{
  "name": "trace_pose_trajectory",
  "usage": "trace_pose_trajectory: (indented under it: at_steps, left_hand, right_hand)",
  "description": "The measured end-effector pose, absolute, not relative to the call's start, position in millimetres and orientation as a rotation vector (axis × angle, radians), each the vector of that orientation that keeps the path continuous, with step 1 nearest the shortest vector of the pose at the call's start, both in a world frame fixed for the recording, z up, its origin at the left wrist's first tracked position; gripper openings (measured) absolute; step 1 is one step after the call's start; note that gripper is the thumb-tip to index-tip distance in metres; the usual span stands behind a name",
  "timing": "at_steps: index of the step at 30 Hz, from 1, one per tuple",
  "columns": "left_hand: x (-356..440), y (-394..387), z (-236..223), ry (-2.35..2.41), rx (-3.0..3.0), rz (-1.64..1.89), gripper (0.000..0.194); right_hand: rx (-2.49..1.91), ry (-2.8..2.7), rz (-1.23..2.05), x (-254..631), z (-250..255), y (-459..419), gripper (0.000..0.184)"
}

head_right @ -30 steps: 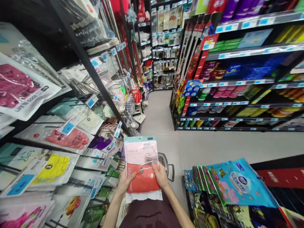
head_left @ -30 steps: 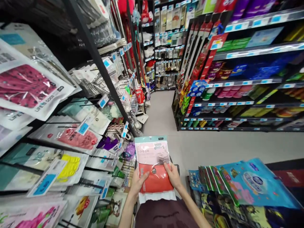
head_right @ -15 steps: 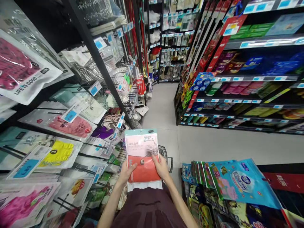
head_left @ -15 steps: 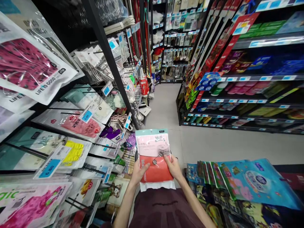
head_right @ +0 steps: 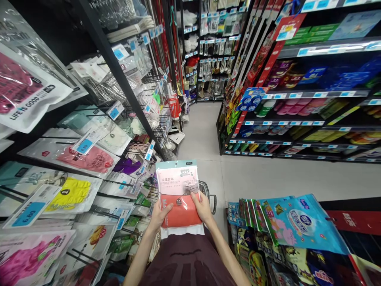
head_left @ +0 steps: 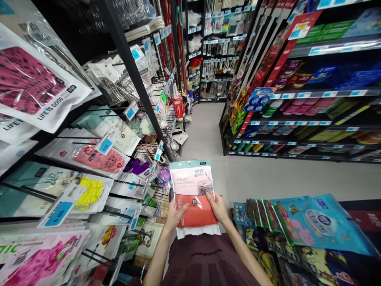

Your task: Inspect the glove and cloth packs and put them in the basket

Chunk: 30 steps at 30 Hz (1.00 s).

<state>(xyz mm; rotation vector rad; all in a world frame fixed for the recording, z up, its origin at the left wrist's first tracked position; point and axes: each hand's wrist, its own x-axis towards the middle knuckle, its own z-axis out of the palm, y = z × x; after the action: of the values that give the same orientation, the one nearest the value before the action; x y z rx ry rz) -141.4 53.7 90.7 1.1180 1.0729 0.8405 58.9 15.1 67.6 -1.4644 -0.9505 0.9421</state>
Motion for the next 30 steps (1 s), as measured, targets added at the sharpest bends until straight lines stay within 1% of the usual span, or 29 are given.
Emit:
trace_pose_trajectory:
  at_steps: [6,10,23,30]
  left_hand:
    - [-142,54,89,1.072,1.149,0.836,0.047]
    - [-140,53,88,1.092,1.197,0.836,0.047]
    - [-141,48,79,1.080,1.195,0.838,0.047]
    - [-142,45,82,1.082,1.199,0.821,0.047]
  right_hand:
    - [-1.458,-0.951,1.002,61,69,12,0.037]
    - [-1.428,-0.995,1.085,62,73,10,0.048]
    - [-1.418,-0.943,1.097,59,74,5,0.045]
    - [-1.437,-0.909,1.088,54,70,3,0.043]
